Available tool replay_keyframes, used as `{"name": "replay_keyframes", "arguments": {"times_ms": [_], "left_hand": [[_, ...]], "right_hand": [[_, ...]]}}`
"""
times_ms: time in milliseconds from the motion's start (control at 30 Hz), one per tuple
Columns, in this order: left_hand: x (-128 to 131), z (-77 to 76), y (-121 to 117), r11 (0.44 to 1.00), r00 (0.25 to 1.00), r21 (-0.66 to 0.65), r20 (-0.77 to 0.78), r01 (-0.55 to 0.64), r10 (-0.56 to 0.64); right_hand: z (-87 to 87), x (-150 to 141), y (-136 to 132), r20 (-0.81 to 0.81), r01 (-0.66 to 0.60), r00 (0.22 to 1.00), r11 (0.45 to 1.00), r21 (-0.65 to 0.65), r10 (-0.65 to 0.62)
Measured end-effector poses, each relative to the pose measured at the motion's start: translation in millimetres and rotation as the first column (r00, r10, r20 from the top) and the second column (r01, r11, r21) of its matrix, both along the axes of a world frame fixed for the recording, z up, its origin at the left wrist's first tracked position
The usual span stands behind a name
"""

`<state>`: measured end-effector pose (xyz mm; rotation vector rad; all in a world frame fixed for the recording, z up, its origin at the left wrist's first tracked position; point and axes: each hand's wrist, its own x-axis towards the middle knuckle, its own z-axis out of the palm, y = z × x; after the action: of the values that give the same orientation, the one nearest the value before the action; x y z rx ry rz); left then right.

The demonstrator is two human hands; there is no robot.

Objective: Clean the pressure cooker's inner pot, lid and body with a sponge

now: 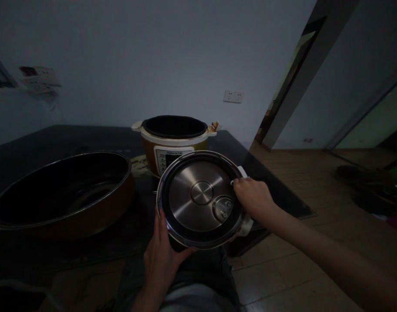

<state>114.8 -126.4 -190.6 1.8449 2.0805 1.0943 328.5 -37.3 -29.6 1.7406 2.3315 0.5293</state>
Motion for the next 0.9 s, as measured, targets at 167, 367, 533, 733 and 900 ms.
{"name": "replay_keyframes", "arguments": {"times_ms": [167, 367, 533, 733, 900], "left_hand": [[0, 0.5, 0, 1.000, 1.000, 0.002, 0.010, 0.006, -0.007], [1, 5.5, 0, 1.000, 1.000, -0.024, -0.002, 0.000, 0.000], [1, 2.9, 0, 1.000, 1.000, -0.005, -0.026, -0.002, 0.001], [2, 3.0, -1, 1.000, 1.000, -0.004, -0.022, -0.012, 0.012], [2, 3.5, -1, 0.999, 1.000, -0.045, -0.018, -0.019, 0.018]], "right_hand": [[-19.5, 5, -14, 0.006, -0.090, 0.996, 0.994, -0.057, 0.090], [-40.5, 6, -31, -0.077, -0.182, 0.982, 0.975, -0.127, 0.174], [-60.2, -6, -48, -0.176, -0.192, 0.971, 0.967, -0.165, 0.162], [-73.3, -35, -63, -0.280, -0.186, 0.952, 0.962, -0.202, 0.125], [-75.6, -63, -69, -0.384, -0.267, 0.910, 0.931, -0.248, 0.158]]}}
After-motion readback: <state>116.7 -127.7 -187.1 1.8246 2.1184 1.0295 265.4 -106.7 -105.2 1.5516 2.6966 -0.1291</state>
